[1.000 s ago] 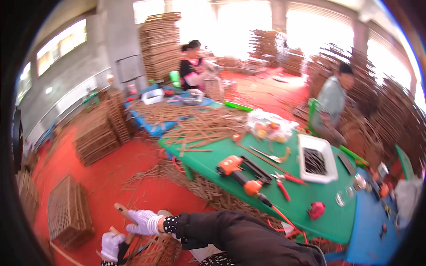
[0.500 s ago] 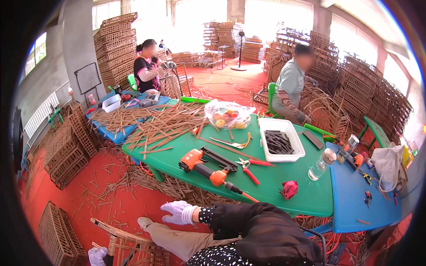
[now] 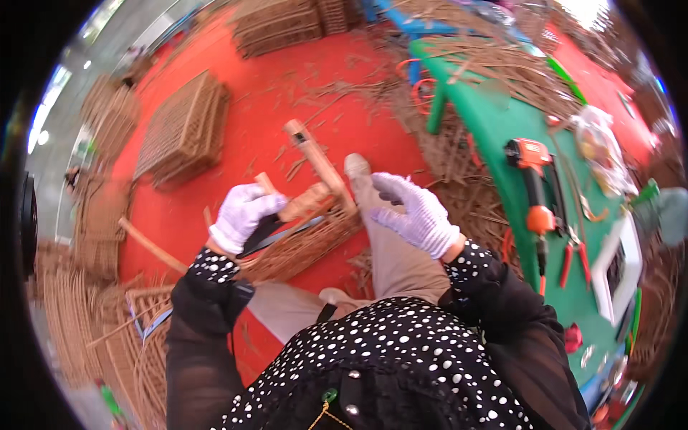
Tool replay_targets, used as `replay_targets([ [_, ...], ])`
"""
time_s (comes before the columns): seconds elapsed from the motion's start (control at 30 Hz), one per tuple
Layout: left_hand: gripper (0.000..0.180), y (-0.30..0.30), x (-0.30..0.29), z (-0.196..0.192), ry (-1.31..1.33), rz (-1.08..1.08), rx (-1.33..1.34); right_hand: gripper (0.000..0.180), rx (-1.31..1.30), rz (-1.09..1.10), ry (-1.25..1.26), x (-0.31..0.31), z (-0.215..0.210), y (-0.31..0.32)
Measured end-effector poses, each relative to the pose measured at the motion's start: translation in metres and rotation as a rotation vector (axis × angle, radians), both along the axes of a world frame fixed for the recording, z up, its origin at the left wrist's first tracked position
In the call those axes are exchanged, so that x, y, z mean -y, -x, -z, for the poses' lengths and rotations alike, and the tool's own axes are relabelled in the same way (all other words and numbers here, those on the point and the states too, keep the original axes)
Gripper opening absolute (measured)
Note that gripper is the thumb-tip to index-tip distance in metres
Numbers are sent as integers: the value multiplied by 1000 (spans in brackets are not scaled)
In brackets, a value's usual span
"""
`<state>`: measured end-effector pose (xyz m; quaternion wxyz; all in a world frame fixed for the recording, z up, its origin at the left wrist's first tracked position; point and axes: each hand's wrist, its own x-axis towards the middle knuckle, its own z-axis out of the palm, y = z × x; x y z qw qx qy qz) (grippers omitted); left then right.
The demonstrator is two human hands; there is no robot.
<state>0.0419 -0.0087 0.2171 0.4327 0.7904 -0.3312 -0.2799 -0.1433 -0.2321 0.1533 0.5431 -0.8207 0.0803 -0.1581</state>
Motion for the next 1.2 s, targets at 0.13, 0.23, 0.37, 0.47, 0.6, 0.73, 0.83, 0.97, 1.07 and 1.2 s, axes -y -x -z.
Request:
replay_targets([
  [0.13,18,32,-11,3,61,-139,-244,53,57,-147,-169,-22,1,-26],
  [0.23,18,45,-21,6,25,-168,-236,52,42,-179,-56,-31,-2,-32],
  [0.37,17,51,-21,6,-20,-174,-243,43,154,-135,14,-32,6,-27],
  [0.47,15,50,-21,5,-20,-182,-283,29,269,-152,-221,-35,9,-26],
  [0.6,13,50,-14,6,-23,-204,-316,16,151,-51,-292,-37,-6,-25],
  [0.73,19,46,-3,6,-178,-31,-14,15,388,-95,31,-21,-5,-18],
  [0.83,17,56,-10,-1,-63,-119,-135,26,414,-57,258,1,-12,-9],
  [0.97,11,59,-19,6,7,-232,-269,40,3,544,548,89,-8,32],
  [1.07,15,46,-23,17,111,356,1052,66,-442,746,560,152,-2,76],
  [1.2,11,42,-11,21,162,240,370,94,-700,680,631,221,48,125],
])
